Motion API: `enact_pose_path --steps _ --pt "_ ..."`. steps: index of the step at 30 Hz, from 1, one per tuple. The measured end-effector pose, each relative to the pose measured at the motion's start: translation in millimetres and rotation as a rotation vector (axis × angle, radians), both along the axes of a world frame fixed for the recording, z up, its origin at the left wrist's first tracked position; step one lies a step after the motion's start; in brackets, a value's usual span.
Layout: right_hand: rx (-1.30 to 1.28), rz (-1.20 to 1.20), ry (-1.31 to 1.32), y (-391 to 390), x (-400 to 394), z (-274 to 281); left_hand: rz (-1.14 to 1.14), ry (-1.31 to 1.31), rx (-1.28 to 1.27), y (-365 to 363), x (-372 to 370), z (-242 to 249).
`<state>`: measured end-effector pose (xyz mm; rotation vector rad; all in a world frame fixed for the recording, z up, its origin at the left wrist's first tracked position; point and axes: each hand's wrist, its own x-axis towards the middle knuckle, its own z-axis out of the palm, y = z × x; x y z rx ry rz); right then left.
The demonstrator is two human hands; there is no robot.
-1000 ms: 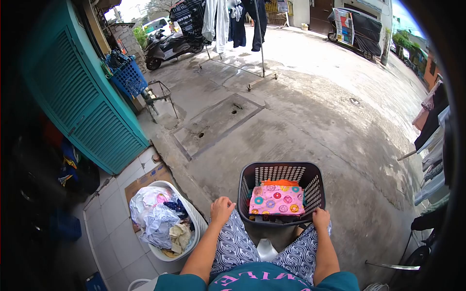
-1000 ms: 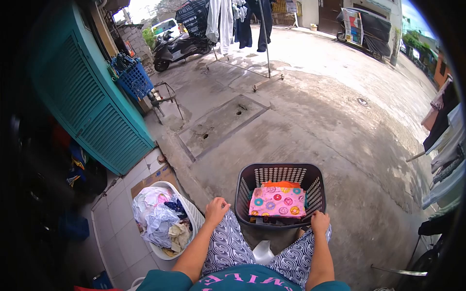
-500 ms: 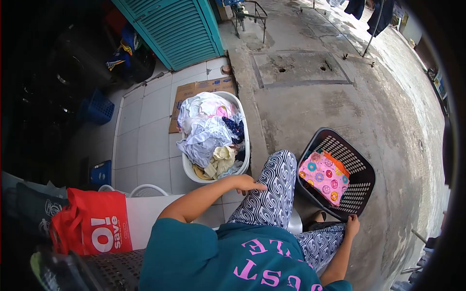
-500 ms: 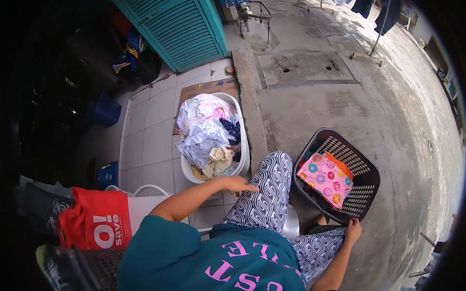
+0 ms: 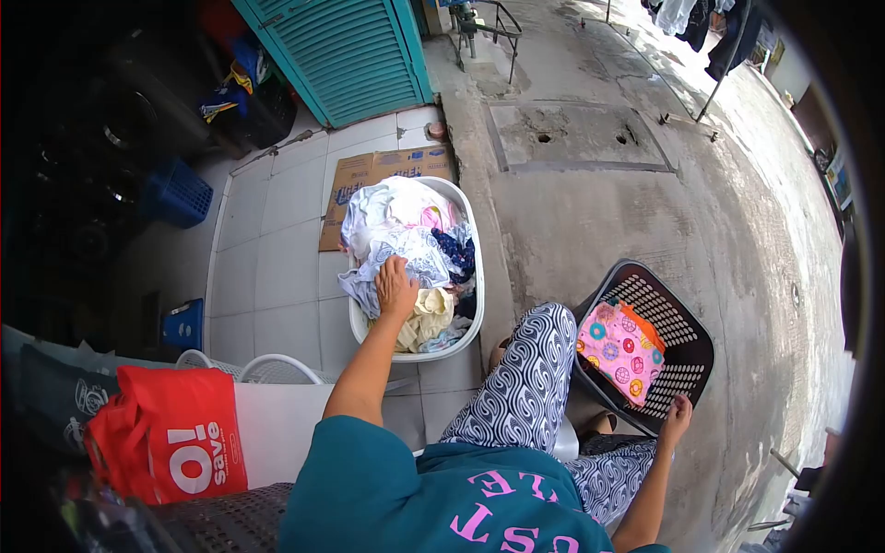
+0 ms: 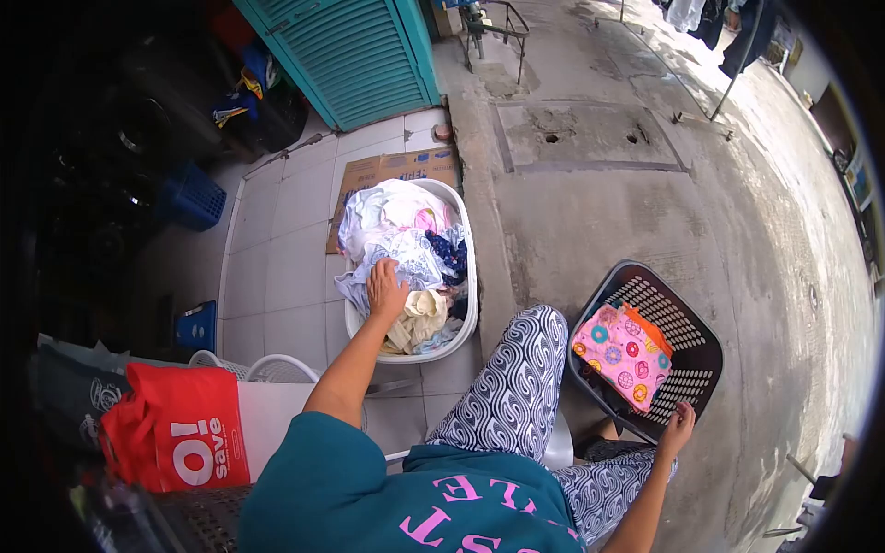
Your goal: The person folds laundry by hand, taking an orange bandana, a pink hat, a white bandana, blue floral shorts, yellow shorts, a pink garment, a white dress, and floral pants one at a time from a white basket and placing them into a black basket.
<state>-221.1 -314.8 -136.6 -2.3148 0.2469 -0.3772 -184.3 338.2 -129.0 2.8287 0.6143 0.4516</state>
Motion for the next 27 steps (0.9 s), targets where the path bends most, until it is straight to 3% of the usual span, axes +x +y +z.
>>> enact_pose_path --steps 3,5,6,11,13,17,19,20,22,25,27 --pt "0.044 0.049 -0.020 13.5 8.3 -5.9 -0.002 -0.040 0.137 22.9 14.7 0.0" --pt "0.027 0.044 0.033 27.8 9.4 -2.3 0.047 0.316 0.125 37.2 22.5 -14.3" --pt "0.064 0.059 0.032 34.0 9.5 -2.1 0.050 0.226 0.167 42.8 23.9 -24.0" --pt "0.122 0.098 0.082 50.5 10.7 7.6 0.002 0.273 0.054 71.8 35.1 -13.0" --pt "0.247 0.088 0.155 63.0 26.3 23.3 0.009 0.178 -0.430 77.1 41.6 19.7" --pt "0.501 0.278 0.186 133.3 72.8 90.8 -0.113 0.060 -0.537 58.4 50.9 126.2" --pt "0.565 0.452 0.227 190.9 91.2 136.4 -0.394 0.086 -0.487 39.9 55.9 169.2" --pt "0.575 0.575 0.216 221.4 97.4 156.0 -0.398 0.081 -0.479 22.0 55.5 196.7" --pt "0.476 0.740 0.218 275.2 101.7 185.4 -0.307 0.224 -0.128 -14.5 54.6 250.1" --pt "0.427 1.039 0.191 334.8 96.9 222.4 -0.428 0.081 0.123 -30.6 54.8 297.0" --pt "0.554 1.089 0.202 355.5 94.3 220.5 -0.391 0.086 0.146 -38.9 47.5 337.5"
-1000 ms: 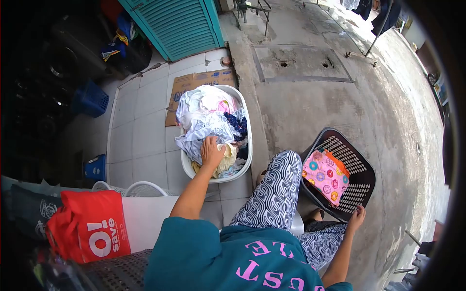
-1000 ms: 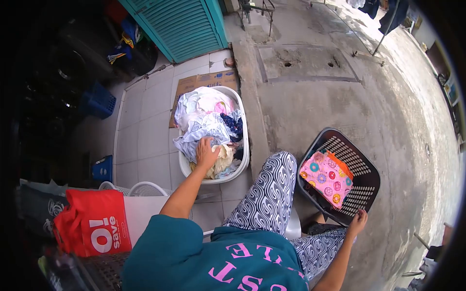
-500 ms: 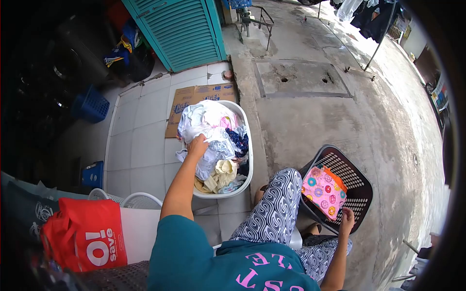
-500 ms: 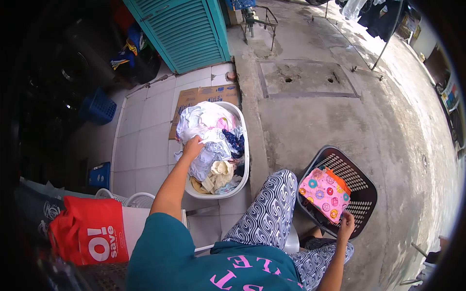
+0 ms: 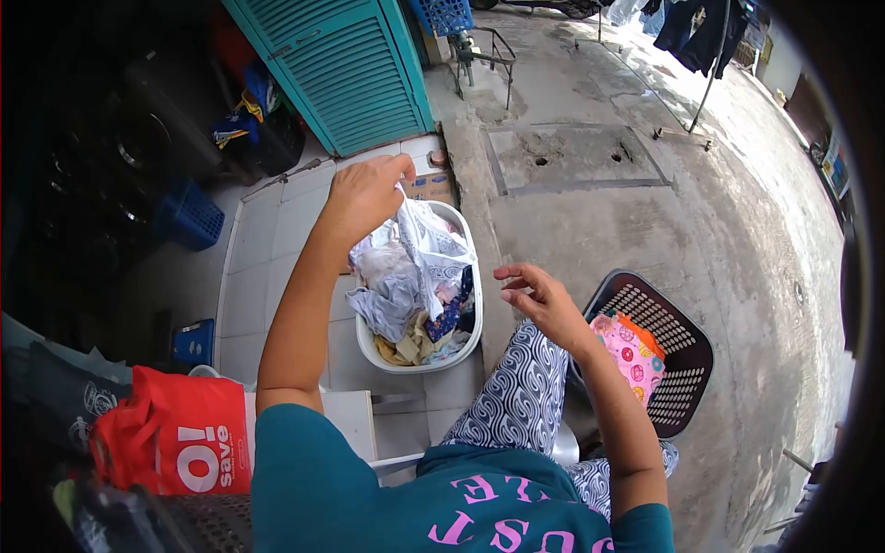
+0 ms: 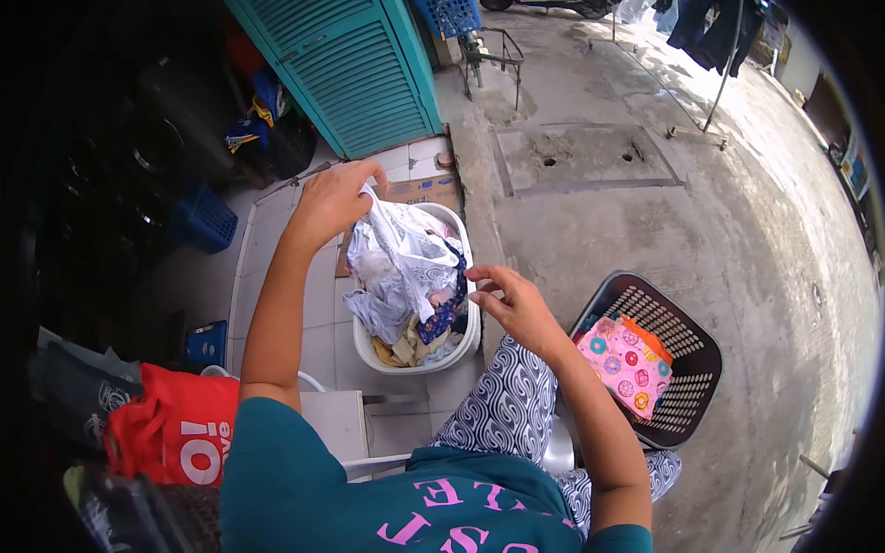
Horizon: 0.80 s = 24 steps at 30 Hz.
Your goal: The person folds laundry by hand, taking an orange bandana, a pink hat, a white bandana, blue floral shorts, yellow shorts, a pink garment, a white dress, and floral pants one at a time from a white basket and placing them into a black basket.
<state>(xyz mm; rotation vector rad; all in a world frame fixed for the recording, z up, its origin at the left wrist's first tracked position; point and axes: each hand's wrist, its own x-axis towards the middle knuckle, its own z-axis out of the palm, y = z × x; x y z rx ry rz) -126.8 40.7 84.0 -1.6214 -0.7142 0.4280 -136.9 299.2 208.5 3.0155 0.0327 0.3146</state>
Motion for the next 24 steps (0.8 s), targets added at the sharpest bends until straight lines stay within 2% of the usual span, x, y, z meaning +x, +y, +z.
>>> enact_pose_path --steps 2,4,6,8,10,12,14,15,16,18,19,20,21,22,23,24 --pt "-0.044 -0.002 -0.108 10.9 -1.9 5.9 0.035 -0.006 0.022 -13.4 -8.1 36.6" --pt "-0.026 0.006 -0.082 16.9 -3.1 11.4 0.017 -0.056 -0.073 -28.2 -14.9 67.4" --pt "0.064 -0.018 -0.146 24.6 -8.3 18.2 -0.026 -0.125 -0.080 -49.5 -20.2 87.9" --pt "-0.007 -0.168 -0.429 29.9 -12.2 19.3 -0.087 -0.198 -0.093 -66.8 -20.8 102.4" --pt "-0.107 -0.368 -0.606 31.5 -9.3 2.8 -0.313 -0.364 -0.156 -82.5 -18.6 113.7" --pt "-0.189 -0.484 -0.607 21.0 -1.0 -15.9 -0.358 -0.374 -0.132 -91.3 -20.8 131.1" --pt "0.065 -0.290 0.084 -10.7 12.8 -23.0 -0.445 -0.405 -0.315 -87.1 -16.6 142.6" --pt "0.203 -0.320 0.063 -30.8 16.0 -16.9 -0.449 -0.404 -0.329 -81.7 -12.4 146.1" --pt "0.179 -0.312 0.002 -58.4 23.8 -8.1 -0.472 -0.402 -0.340 -76.2 -6.9 146.1" --pt "0.315 -0.337 0.116 -111.1 32.0 28.5 -0.391 -0.312 -0.563 -65.9 8.0 140.1" --pt "0.315 -0.355 0.129 -139.0 38.2 40.2 -0.378 -0.275 -0.472 -61.1 18.1 133.8" --pt "0.272 -0.412 0.006 -165.2 48.0 49.0 -0.365 -0.242 -0.381 -57.3 30.1 123.3" --pt "0.198 -0.609 -0.022 -176.0 42.8 74.6 -0.386 -0.185 -0.374 -56.3 42.8 108.5" --pt "0.167 -0.631 -0.050 -193.1 50.3 82.9 -0.407 -0.125 -0.366 -56.8 55.9 92.1" --pt "0.030 -0.640 -0.155 -216.9 62.4 87.1 -0.439 -0.123 -0.370 -58.0 69.2 75.3" --pt "-0.112 -0.646 -0.257 -239.1 70.6 91.4 -0.475 -0.158 -0.265 -60.0 81.6 59.0"
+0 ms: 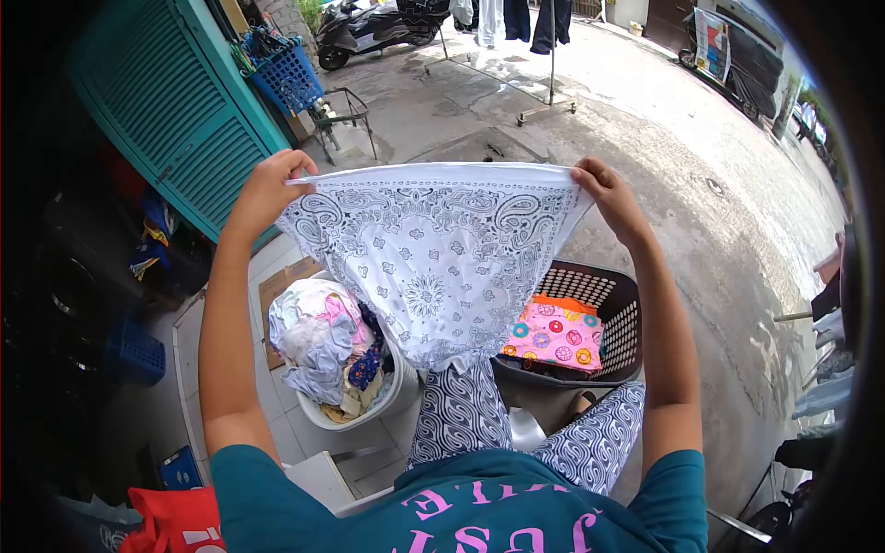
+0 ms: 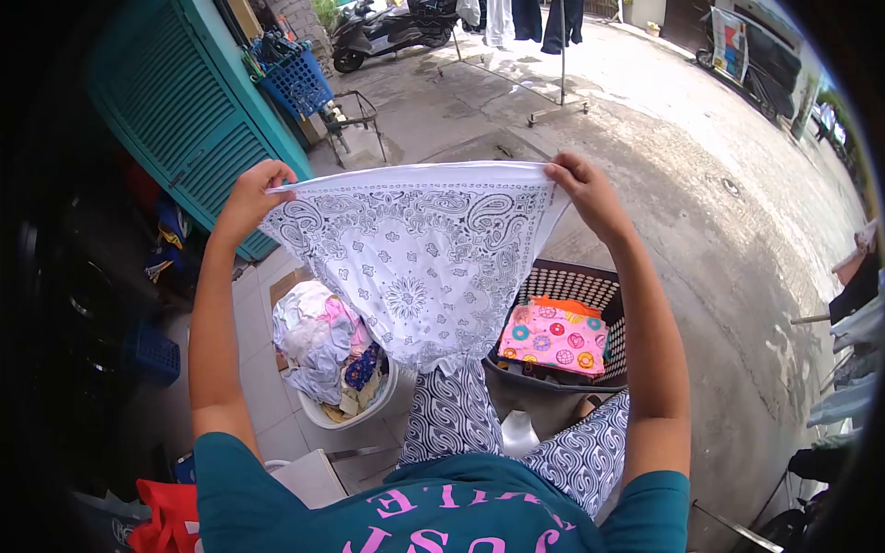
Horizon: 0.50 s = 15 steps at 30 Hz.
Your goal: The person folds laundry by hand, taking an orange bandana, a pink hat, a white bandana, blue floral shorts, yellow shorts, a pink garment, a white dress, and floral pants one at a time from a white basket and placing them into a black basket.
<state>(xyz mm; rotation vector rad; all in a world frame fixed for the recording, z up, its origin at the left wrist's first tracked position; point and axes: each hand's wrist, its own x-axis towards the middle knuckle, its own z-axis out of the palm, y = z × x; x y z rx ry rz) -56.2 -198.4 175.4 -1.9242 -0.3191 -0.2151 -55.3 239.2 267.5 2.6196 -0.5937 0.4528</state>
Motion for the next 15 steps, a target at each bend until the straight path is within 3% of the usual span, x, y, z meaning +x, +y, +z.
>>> enact_pose_path --steps 2,4,5,7,8,11,15 --pt "0.020 -0.109 -0.101 -29.9 -4.6 16.8 -0.048 -0.071 0.086 -9.5 12.1 -11.7" --pt "0.051 -0.211 -0.207 -62.2 -21.3 36.2 0.020 -0.051 -0.212 -18.3 11.9 -20.0" --pt "0.110 -0.249 -0.251 -74.3 -36.8 42.5 0.006 -0.082 -0.239 -19.3 9.4 -21.2" --pt "0.203 -0.251 -0.287 -97.7 -72.9 43.9 -0.118 0.102 -0.575 -27.3 -6.8 -28.4" --pt "0.238 -0.211 -0.274 -111.6 -93.2 37.8 -0.153 0.164 -0.622 -34.6 -23.0 -33.1" --pt "0.292 -0.158 -0.033 -142.2 -159.0 6.8 -0.372 0.412 -0.669 -37.9 -54.7 -70.5" --pt "0.138 -0.196 0.366 -149.2 -246.8 -30.5 -0.293 0.676 -0.417 -47.2 -103.3 -127.9"
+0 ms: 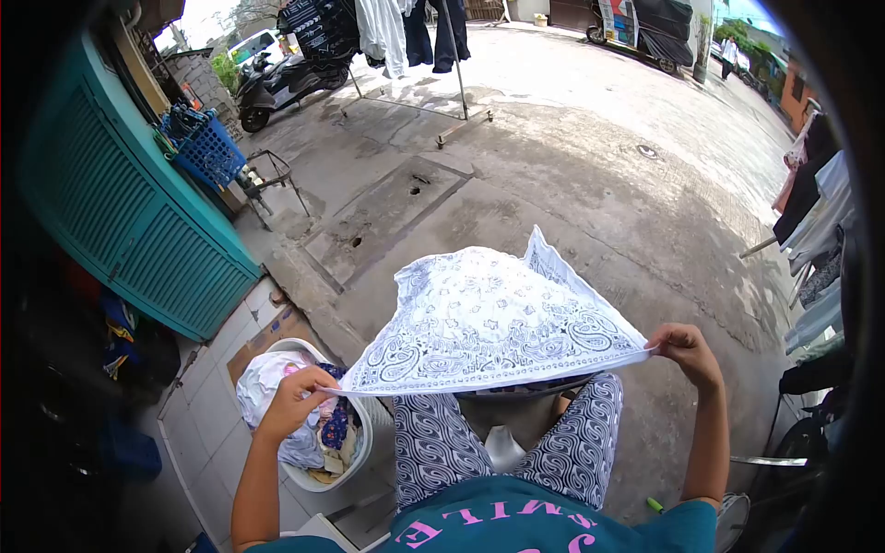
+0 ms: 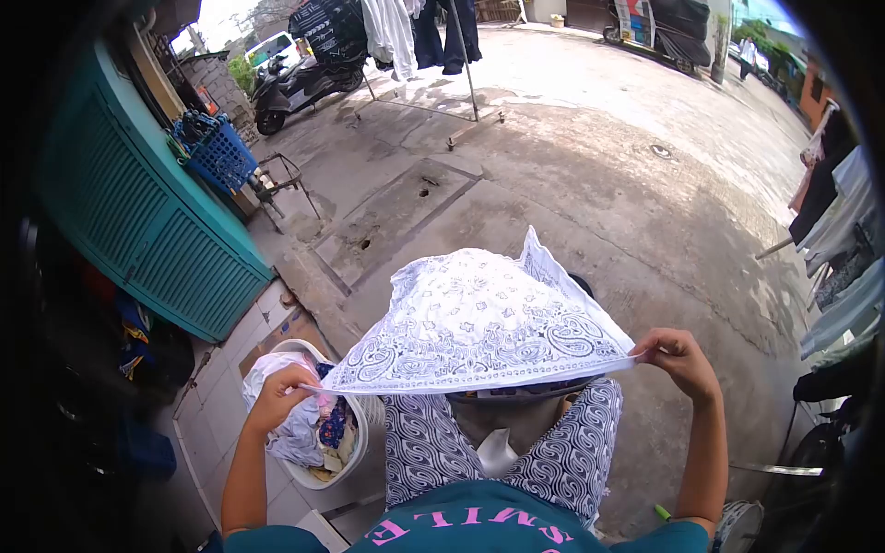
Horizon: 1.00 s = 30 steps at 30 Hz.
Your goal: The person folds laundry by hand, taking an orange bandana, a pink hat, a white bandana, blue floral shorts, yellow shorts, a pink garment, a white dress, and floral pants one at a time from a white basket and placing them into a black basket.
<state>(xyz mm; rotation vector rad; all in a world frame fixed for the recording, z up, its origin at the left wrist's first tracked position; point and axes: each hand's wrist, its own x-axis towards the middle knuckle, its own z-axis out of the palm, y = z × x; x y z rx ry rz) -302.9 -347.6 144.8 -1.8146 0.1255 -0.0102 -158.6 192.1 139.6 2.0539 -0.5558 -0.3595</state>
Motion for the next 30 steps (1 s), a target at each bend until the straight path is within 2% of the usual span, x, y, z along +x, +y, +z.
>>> enact_pose_path --steps 1,4,6,7,9,10,11,13,14,16,17,18,19,21,22,23,24,26,27,29,30 --pt "-0.096 0.009 0.084 0.0 -19.5 -10.7 -0.028 0.090 -0.027 2.1 -9.5 -25.7" --pt "-0.071 -0.094 0.254 4.8 -76.7 -50.4 0.025 0.252 0.017 -11.7 -47.4 -76.4" --pt "-0.117 -0.142 0.340 11.3 -107.5 -67.9 0.004 0.221 0.242 -19.2 -71.2 -94.1" --pt "-0.155 -0.172 0.379 15.3 -121.2 -74.2 -0.008 0.350 0.191 -13.5 -81.7 -113.4" --pt "-0.143 -0.195 0.441 15.8 -147.6 -95.5 -0.135 0.369 0.274 -0.9 -95.0 -138.9" --pt "-0.131 -0.210 0.507 15.1 -160.5 -107.3 -0.139 0.366 0.276 1.0 -100.3 -139.8" --pt "-0.129 -0.214 0.504 15.7 -174.3 -121.8 -0.137 0.477 0.296 2.2 -105.4 -137.5" --pt "0.138 -0.073 0.609 16.9 -192.5 -147.0 -0.207 0.612 0.301 12.8 -113.0 -147.1" --pt "0.140 -0.076 0.606 14.7 -195.1 -155.8 -0.221 0.696 0.216 20.9 -115.5 -160.1" --pt "0.407 -0.040 1.003 15.4 -192.9 -164.8 -0.241 0.776 0.132 13.7 -106.3 -151.9" --pt "0.409 -0.043 1.000 14.3 -186.4 -169.3 -0.175 0.893 0.133 9.8 -95.2 -147.9" --pt "0.158 -0.164 0.891 13.8 -171.6 -168.5 -0.106 1.010 0.134 0.9 -85.6 -137.8" --pt "-0.091 -0.279 0.772 12.3 -157.6 -172.3 -0.012 0.828 0.110 -4.9 -75.7 -142.8" --pt "-0.047 -0.631 0.499 4.6 -130.0 -213.7 0.139 0.441 0.114 -22.4 -48.2 -168.6" --pt "-0.036 -0.681 0.496 7.9 -110.3 -213.1 0.197 0.235 0.141 -35.9 -37.2 -175.9" --pt "-0.025 -0.731 0.489 11.8 -91.2 -213.8 0.228 0.115 0.288 -55.8 -28.9 -170.3" --pt "-0.025 -0.735 0.491 10.4 -84.7 -238.5 0.257 -0.008 0.433 -73.3 -24.9 -166.9" --pt "-0.468 -0.702 0.319 4.8 -74.8 -286.0 0.266 -0.098 0.480 -93.2 -26.0 -168.5" --pt "-0.466 -0.708 0.318 6.3 -74.9 -287.4 0.278 -0.188 0.531 -98.3 -24.6 -168.0" --pt "-0.117 -0.811 0.272 8.2 -74.0 -291.0 0.271 -0.178 0.528 -100.8 -27.9 -173.1" --pt "-0.117 -0.820 0.265 11.4 -72.1 -282.7 0.270 -0.170 0.524 -101.1 -30.0 -176.4"
